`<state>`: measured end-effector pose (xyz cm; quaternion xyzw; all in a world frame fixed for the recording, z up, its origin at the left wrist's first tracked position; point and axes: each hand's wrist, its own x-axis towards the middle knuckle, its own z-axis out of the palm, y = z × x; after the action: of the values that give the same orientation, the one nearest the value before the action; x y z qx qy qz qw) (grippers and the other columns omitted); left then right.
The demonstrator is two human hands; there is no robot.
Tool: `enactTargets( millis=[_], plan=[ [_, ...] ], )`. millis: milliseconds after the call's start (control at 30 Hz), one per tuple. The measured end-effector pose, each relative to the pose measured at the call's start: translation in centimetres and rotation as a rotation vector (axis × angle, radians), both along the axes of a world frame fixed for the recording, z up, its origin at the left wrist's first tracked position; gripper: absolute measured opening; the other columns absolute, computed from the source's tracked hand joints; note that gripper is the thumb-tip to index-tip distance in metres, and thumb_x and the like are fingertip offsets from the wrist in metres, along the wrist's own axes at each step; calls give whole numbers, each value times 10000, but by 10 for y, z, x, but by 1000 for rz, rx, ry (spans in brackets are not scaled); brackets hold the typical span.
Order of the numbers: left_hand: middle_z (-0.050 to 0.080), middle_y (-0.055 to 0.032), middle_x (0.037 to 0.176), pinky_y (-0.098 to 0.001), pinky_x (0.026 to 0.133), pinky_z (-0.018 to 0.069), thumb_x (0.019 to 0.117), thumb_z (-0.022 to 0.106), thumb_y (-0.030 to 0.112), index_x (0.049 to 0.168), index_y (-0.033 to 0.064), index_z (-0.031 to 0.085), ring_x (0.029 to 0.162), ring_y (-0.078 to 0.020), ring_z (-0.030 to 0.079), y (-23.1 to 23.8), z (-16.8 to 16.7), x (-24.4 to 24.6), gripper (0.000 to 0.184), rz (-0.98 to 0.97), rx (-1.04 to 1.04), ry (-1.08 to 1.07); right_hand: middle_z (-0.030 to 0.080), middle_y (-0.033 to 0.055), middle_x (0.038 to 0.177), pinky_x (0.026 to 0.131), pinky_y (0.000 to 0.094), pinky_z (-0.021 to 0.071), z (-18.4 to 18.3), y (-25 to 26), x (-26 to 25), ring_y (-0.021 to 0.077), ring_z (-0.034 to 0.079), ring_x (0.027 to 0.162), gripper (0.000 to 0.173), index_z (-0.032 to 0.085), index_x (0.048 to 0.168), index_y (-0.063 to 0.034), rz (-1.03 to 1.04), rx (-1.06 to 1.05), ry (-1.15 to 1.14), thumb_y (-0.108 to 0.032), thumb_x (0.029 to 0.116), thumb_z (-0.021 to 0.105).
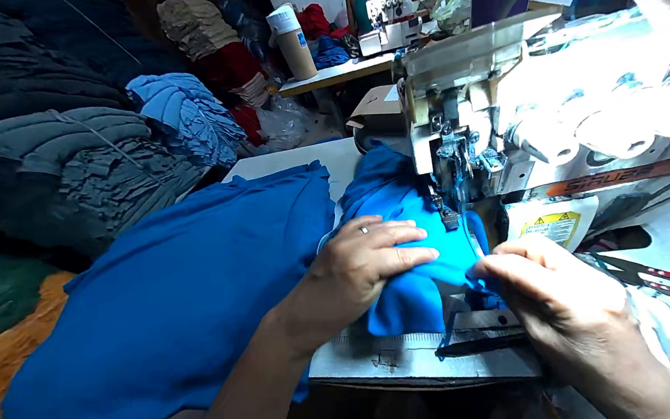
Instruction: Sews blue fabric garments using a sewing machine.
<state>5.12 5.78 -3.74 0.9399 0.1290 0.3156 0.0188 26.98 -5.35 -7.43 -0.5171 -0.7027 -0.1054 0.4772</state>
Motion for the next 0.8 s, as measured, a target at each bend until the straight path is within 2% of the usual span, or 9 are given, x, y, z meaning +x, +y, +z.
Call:
enactTargets(
  millis=[200,267,367,467,533,600,667,733,800],
  plan=[
    [738,-92,1225,-523,1099,447,934,559,-30,1142,108,789,1223,-251,669,27,4,5,339,73,-74,51,559,-8,772,510,218,395,7,14,0,91,547,634,358,785,1047,-163,-146,-101,-94,-372,1022,495],
    [734,-114,1227,-503,1077,467,938,555,-46,1163,95,781,1215,-267,671,38,2,5,349,83,-57,40,554,-4,752,512,234,397,7,14,0,106,544,621,369,783,1061,-153,-155,-111,-91,-376,1024,491],
    [711,-104,1278,-348,1078,497,994,518,30,1211,144,768,1239,-208,654,62,-9,-4,350,119,11,23,548,-9,744,510,233,393,7,11,0,103,538,618,372,784,1068,-147,-161,-113,-93,-371,1030,490],
    [688,-214,1279,-435,1054,500,952,527,-106,1211,50,751,1234,-349,651,32,5,5,376,326,-106,35,566,-16,754,510,228,406,9,6,0,93,553,621,366,785,1090,-155,-154,-130,-90,-357,1024,487],
    [686,-214,1279,-451,1004,530,959,540,-99,1243,44,730,1191,-353,672,16,7,1,370,436,-126,56,572,-34,742,522,206,413,9,1,0,67,555,626,349,784,1065,-161,-138,-124,-77,-344,1019,490],
    [721,-184,1172,-436,888,581,971,564,-53,1243,63,735,1053,-313,719,1,2,-11,342,491,-84,63,582,-61,737,547,154,406,9,-5,0,13,545,647,323,784,1007,-161,-96,-97,-39,-326,1016,506],
    [724,-80,994,-334,718,575,936,529,19,1255,141,741,851,-195,699,-15,-6,-31,402,511,18,95,603,-79,740,580,117,417,12,-13,-5,-21,549,674,314,777,966,-150,-32,-105,9,-316,1014,515],
    [690,-109,855,-359,606,538,888,535,-34,1235,74,746,701,-224,650,-54,5,-24,420,523,-48,85,688,-15,771,632,162,480,17,-20,-15,42,621,702,316,785,1024,-93,67,-176,74,-303,1012,549],
    [670,-82,769,-341,571,536,833,520,3,1164,51,766,641,-203,640,-81,3,-15,415,489,-60,55,696,-6,832,653,163,504,13,-20,-21,42,633,730,392,754,1163,-112,159,-197,90,-394,1036,514]
  ],
)
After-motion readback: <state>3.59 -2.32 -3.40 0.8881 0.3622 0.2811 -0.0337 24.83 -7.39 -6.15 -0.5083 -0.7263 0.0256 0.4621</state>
